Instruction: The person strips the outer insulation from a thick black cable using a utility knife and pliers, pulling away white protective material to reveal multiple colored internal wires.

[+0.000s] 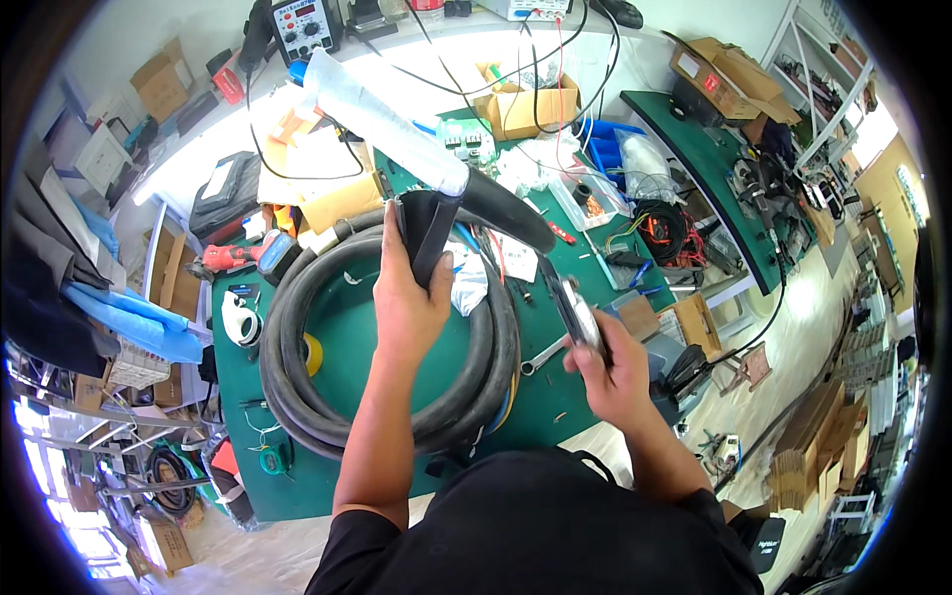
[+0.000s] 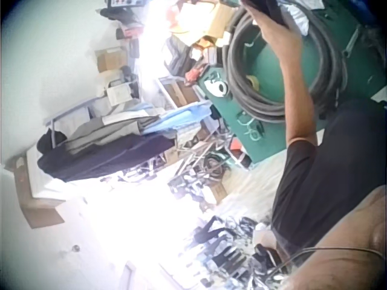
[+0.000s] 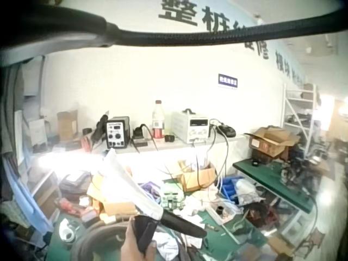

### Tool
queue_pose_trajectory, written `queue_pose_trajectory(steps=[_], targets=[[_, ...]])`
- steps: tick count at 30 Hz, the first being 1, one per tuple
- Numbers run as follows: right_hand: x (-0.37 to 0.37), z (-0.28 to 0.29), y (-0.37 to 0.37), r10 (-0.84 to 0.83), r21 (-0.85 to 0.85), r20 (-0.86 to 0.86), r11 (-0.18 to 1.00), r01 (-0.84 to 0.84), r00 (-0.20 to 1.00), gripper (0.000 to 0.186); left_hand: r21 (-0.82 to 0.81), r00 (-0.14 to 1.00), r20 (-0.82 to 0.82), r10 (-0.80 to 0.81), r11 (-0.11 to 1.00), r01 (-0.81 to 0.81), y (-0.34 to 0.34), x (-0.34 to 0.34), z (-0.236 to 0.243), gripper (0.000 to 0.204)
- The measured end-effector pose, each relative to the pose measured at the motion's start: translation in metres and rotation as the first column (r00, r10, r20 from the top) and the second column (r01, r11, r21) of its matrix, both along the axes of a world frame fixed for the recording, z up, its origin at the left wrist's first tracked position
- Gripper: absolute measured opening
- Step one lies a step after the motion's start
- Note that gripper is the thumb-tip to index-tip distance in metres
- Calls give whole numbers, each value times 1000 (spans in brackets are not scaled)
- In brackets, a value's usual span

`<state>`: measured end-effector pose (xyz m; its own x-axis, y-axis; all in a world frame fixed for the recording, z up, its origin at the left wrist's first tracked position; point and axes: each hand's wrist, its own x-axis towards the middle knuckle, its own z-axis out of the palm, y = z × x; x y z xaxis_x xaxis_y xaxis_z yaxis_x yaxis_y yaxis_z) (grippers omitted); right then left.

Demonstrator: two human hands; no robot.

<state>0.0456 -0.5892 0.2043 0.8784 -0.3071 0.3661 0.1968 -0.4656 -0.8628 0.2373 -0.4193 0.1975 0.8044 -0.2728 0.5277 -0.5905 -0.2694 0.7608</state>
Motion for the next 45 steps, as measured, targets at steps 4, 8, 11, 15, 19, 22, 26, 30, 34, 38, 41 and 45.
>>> queue_pose_trajectory(steps=[4, 8, 11, 15, 19, 22, 26, 30, 34, 38, 41, 45], targets=[[32, 20, -4, -47, -247, 57, 967, 60, 997, 36, -62, 998, 53, 16, 998, -13, -8, 1, -9, 80], [51, 21, -11, -40, -271, 33, 961, 47, 999, 35, -107, 1000, -12, -17, 994, 16, -16, 2, -17, 81], [60, 26, -9, -41, -282, 36, 958, 49, 999, 35, -102, 1000, 4, 0, 995, 0, -19, 4, -24, 82], [72, 29, -8, 6, -335, 78, 942, 21, 997, 35, -129, 997, -81, -19, 992, 8, -19, 1, -19, 83], [82, 25, -7, 1, -366, 98, 930, 35, 995, 37, -84, 1000, 3, -6, 996, 6, -20, 3, -23, 83], [85, 21, -5, -10, -413, 129, 909, 63, 992, 39, -106, 999, -27, -39, 994, 36, -18, 2, -22, 81], [85, 24, -5, -21, -476, 138, 875, 85, 990, 40, -123, 994, -69, -80, 990, 71, -16, 3, -17, 77], [94, 31, -12, 31, -497, 112, 867, 29, 993, 41, -188, 993, -64, -101, 978, 88, -20, 6, -33, 79], [93, 38, -14, 40, -578, 72, 816, 9, 997, 43, -250, 993, -59, -107, 964, 89, -25, 8, -47, 69], [92, 34, -12, 38, -596, 92, 802, 25, 995, 46, -333, 984, -115, -134, 939, 89, -30, 5, -56, 68], [97, 34, -10, 56, -605, 86, 796, 8, 995, 46, -385, 975, -146, -165, 918, 97, -35, 1, -59, 68], [99, 34, -11, 69, -613, 83, 790, -4, 994, 46, -378, 968, -172, -185, 919, 108, -33, -7, -57, 67]])
